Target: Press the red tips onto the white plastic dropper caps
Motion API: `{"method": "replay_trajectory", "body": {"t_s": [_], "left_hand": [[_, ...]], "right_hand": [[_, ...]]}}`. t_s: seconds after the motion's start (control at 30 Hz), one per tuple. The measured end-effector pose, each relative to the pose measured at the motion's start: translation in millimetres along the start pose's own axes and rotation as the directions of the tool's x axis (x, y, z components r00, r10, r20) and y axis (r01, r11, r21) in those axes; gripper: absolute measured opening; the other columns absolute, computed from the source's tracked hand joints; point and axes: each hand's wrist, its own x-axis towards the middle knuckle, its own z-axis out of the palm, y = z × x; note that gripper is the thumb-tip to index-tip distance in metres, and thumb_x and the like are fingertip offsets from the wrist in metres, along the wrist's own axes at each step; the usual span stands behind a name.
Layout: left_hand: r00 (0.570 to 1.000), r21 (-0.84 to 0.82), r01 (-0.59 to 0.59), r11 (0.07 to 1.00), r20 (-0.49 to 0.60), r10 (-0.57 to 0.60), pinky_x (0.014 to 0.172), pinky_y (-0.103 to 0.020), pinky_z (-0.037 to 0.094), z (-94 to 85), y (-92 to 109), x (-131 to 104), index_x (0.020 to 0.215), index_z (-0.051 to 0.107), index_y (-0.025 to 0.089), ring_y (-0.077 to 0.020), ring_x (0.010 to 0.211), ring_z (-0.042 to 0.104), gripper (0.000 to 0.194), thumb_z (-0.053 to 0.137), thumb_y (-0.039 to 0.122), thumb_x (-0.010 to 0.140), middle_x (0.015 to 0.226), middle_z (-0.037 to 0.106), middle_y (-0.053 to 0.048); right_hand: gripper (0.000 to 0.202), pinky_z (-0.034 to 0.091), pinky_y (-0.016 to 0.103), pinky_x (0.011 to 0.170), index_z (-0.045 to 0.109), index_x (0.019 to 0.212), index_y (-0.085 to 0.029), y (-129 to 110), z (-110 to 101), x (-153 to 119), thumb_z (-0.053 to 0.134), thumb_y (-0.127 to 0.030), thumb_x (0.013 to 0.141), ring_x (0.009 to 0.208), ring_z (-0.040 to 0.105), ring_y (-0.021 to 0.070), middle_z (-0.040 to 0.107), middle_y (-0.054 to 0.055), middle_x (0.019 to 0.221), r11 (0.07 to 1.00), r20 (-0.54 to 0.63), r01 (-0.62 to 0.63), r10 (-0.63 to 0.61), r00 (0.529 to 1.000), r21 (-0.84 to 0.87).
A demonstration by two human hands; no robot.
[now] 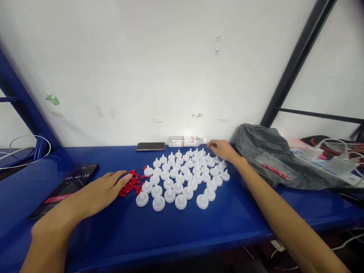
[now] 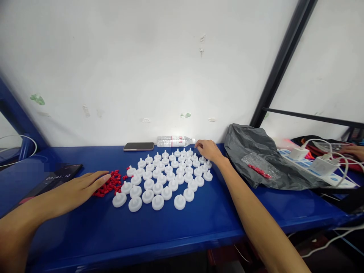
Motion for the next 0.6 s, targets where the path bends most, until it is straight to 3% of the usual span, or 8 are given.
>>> {"method": "replay_trajectory", "body": {"t_s": [0.13, 0.6], "left_hand": [[0.999, 0.007, -0.035, 0.999, -0.015, 0.035, 0.121, -0.045, 0.041, 1.7, -5.1, 1.7, 0.153, 0.056, 0.016, -0.0327, 0.149, 0.049, 0.069, 0.03, 0.042, 0.095, 0.161, 0.055, -0.009], [0.994, -0.094, 0.028, 0.995, -0.099, -0.037, 0.115, -0.04, 0.045, 7.8, -4.6, 1.1, 0.148, 0.062, 0.023, -0.0323, 0.141, 0.058, 0.071, 0.029, 0.061, 0.099, 0.151, 0.065, -0.009]], "right_hand": [[0.034, 0.06, 0.046, 0.095, 0.065, 0.131, -0.02, -0.2, 0.4, 0.0, 0.066, -0.038, 0.103, 0.111, 0.068, 0.0241, 0.066, 0.01, 0.134, 1.0, 0.0, 0.011, -0.011, 1.0, 0.003], [0.034, 0.06, 0.046, 0.094, 0.065, 0.131, -0.02, -3.4, -0.5, -0.8, 0.066, -0.039, 0.103, 0.111, 0.068, 0.0241, 0.066, 0.01, 0.133, 1.0, 0.002, 0.02, -0.02, 1.0, 0.003]]}}
